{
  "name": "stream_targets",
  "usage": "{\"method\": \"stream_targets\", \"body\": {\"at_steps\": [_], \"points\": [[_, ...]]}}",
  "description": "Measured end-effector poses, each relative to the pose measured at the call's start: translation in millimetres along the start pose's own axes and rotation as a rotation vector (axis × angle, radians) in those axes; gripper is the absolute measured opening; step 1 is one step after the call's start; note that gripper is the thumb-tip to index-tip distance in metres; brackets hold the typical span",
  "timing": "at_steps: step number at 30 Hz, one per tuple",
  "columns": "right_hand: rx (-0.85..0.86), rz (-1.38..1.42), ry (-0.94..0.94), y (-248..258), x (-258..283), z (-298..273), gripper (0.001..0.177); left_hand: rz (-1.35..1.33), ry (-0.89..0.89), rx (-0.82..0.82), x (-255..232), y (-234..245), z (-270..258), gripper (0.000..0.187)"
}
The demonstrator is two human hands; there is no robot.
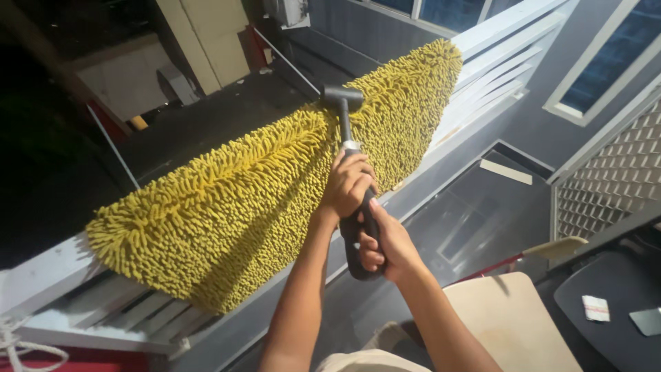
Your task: The person uses a handheld vacuum cleaner to clean a yellow shag rug laid out on a balcony floor. The person moves the vacuum head back and forth across the rug's surface in a repetitive cleaning motion.
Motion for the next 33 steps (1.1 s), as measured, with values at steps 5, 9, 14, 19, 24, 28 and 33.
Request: {"method": "stream_targets", "body": {"at_steps": [5, 9, 14, 19, 24, 28, 33], "points": [[-0.051, 0.004, -0.068, -3, -27, -23, 0.044, -0.010, 0.062, -0.013, -28, 0, -30, 0.037], [-0.059, 0.012, -0.077, -7, -37, -44, 0.043, -0.124, 0.177, -0.003, -45, 1, -42, 0.036], [-0.068, 0.003, -0.043, -8, -16, -20, 0.043, -0.020, 0.084, 0.021, -24, 2, -17, 0.041], [-0.032, 0.005, -0.001, -8, -4, -1, 0.042, -0.078, 0.087, 0.005, -7, 7, -2, 0.040], [-0.063, 0.024, -0.037, -4, -22, -24, 0.043, 0.050, -0.013, 0.010, -23, -4, -25, 0.041], [-0.048, 0.048, -0.031, -1, -26, -34, 0.044, 0.007, 0.064, 0.017, -26, -11, -29, 0.040], [-0.074, 0.024, -0.015, 4, -1, -7, 0.042, -0.017, 0.041, 0.051, -2, -9, 2, 0.040]]}}
Point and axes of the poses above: each hand's wrist, its own z-axis towards the middle knuckle, its own y-axis out of the back of the hand, x = y × z, the point moved 3 cm from there along z, towards the middle knuckle, and after that the axes turned 11 degrees about -z, right-handed, at the moved point
